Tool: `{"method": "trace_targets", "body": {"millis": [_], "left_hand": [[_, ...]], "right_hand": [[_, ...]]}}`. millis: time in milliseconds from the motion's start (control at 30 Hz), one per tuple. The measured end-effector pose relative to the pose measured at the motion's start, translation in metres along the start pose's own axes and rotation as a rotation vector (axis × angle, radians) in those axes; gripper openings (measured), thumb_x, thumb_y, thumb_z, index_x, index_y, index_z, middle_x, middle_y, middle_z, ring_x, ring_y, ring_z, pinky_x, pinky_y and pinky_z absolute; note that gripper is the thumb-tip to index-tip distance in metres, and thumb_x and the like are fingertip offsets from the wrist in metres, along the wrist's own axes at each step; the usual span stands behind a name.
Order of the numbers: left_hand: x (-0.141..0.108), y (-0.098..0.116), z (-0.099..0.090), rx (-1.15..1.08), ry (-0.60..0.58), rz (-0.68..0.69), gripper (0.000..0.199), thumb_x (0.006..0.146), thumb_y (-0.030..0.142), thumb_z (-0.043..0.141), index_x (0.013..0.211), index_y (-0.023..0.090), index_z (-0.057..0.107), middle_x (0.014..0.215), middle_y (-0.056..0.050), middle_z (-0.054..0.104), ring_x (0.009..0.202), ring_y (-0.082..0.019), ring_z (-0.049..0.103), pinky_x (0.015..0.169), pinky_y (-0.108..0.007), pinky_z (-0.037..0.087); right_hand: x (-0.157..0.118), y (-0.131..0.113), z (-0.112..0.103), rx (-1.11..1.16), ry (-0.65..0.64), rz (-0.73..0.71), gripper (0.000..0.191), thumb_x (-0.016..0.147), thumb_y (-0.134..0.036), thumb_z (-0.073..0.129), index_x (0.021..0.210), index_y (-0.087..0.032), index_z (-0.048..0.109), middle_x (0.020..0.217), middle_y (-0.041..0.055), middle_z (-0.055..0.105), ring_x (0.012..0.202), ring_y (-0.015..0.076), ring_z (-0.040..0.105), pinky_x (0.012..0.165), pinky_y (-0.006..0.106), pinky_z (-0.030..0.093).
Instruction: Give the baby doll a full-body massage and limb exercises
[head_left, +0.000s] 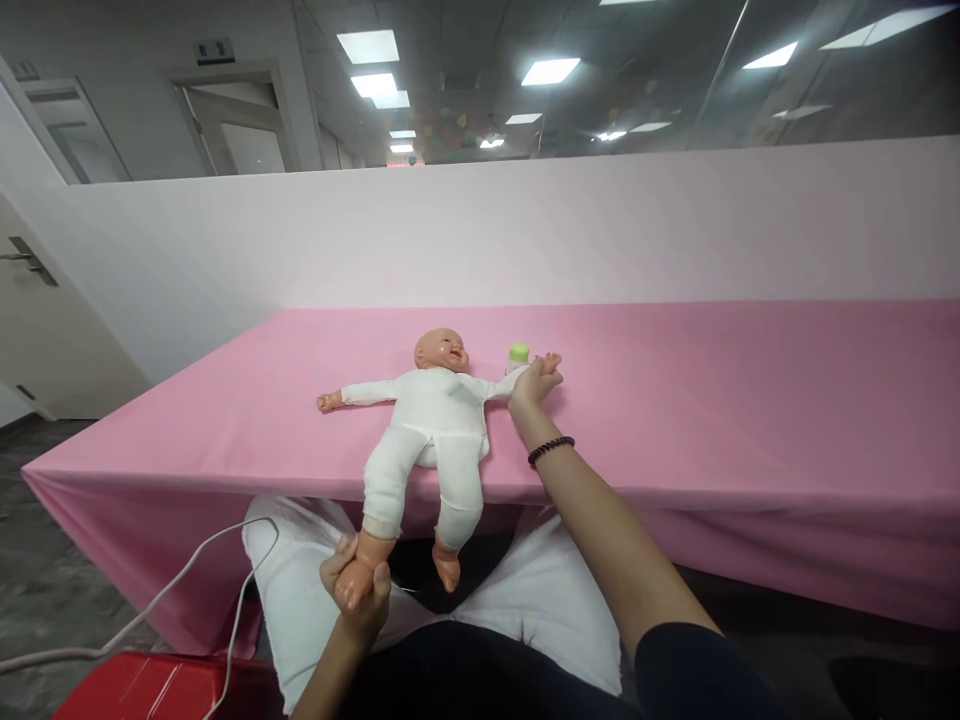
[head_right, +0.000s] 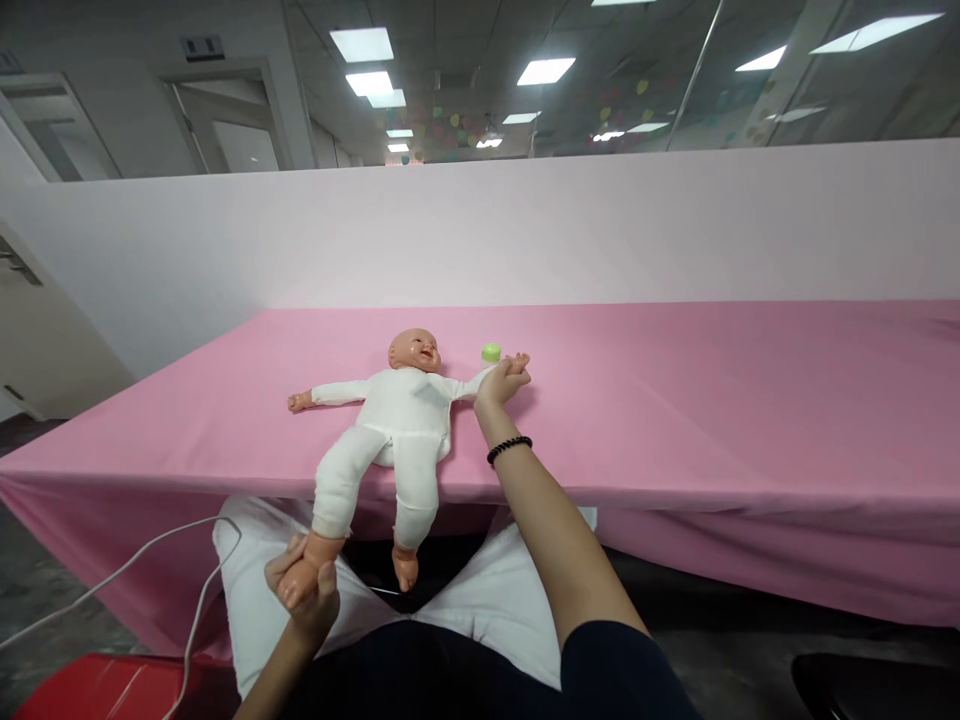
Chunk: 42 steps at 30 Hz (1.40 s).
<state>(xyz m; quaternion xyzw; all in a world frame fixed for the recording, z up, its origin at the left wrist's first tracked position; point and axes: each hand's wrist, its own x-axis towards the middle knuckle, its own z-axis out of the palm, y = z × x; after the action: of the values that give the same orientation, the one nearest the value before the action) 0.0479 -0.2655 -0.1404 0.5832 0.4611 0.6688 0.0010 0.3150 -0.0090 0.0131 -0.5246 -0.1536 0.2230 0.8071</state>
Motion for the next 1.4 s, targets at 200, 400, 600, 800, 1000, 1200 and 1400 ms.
{"method": "trace_targets", "body": {"millis": [200,400,600,800,1000,1200,1400], "left_hand": [[-0.002,0.015,0.000,-0.028,0.125,-0.052,0.035,0.095,0.065,0.055,0.099,0.032,0.065,0.096,-0.007,0.072,0.091,-0.032,0.076,0.060,-0.053,0.064],[0.031,0.011,0.008,-0.046,0.054,-0.020,0.041,0.088,0.069,0.059,0.097,0.029,0.065,0.104,-0.011,0.070,0.097,-0.035,0.074,0.067,-0.056,0.063],[0.111,0.013,0.038,-0.041,0.170,-0.080,0.042,0.084,0.055,0.070,0.104,0.023,0.054,0.098,-0.008,0.060,0.095,-0.027,0.068,0.081,-0.048,0.059],[0.172,0.041,0.068,-0.106,-0.355,-0.191,0.033,0.091,0.046,0.064,0.095,0.024,0.041,0.086,0.000,0.058,0.079,-0.019,0.063,0.070,-0.033,0.050],[0.174,0.044,0.073,-0.114,-0.393,-0.238,0.034,0.091,0.045,0.063,0.092,0.025,0.036,0.080,0.003,0.056,0.073,-0.017,0.060,0.068,-0.031,0.048],[0.151,0.043,0.052,-0.068,-0.085,-0.163,0.036,0.087,0.049,0.067,0.099,0.021,0.047,0.088,-0.001,0.058,0.085,-0.020,0.064,0.078,-0.035,0.053],[0.089,0.020,0.006,0.078,0.224,0.080,0.039,0.079,0.043,0.074,0.105,0.019,0.056,0.097,-0.004,0.060,0.092,-0.024,0.066,0.085,-0.042,0.054]], "right_hand": [[0.005,0.006,-0.005,-0.105,0.072,0.274,0.038,0.092,-0.017,0.041,0.129,-0.015,0.045,0.139,0.0219,0.058,0.130,0.0275,0.063,0.109,0.049,0.052],[-0.007,-0.004,-0.002,-0.005,-0.039,-0.070,0.033,0.096,-0.020,0.039,0.130,-0.018,0.042,0.149,0.0144,0.054,0.139,0.0152,0.053,0.118,0.037,0.043],[-0.036,-0.008,-0.005,0.046,-0.517,-0.792,0.042,0.098,-0.035,0.052,0.137,-0.021,0.043,0.141,0.0156,0.060,0.127,0.0231,0.064,0.106,0.045,0.054],[-0.048,-0.001,-0.012,-0.181,-0.951,-1.253,0.042,0.093,-0.028,0.064,0.134,-0.026,0.060,0.121,0.0096,0.074,0.109,0.0252,0.072,0.094,0.042,0.059],[-0.048,-0.002,-0.014,-0.246,-1.165,-1.264,0.042,0.089,-0.022,0.064,0.131,-0.027,0.065,0.126,0.0082,0.073,0.112,0.0252,0.071,0.098,0.044,0.057],[-0.049,-0.009,-0.013,-0.133,-0.887,-0.851,0.045,0.088,-0.035,0.067,0.131,-0.024,0.060,0.131,0.0102,0.069,0.123,0.0257,0.065,0.111,0.047,0.049],[-0.034,-0.018,-0.008,0.003,-0.411,-0.596,0.040,0.097,-0.031,0.052,0.135,-0.021,0.042,0.143,0.0137,0.059,0.131,0.0188,0.060,0.115,0.042,0.045]]}}
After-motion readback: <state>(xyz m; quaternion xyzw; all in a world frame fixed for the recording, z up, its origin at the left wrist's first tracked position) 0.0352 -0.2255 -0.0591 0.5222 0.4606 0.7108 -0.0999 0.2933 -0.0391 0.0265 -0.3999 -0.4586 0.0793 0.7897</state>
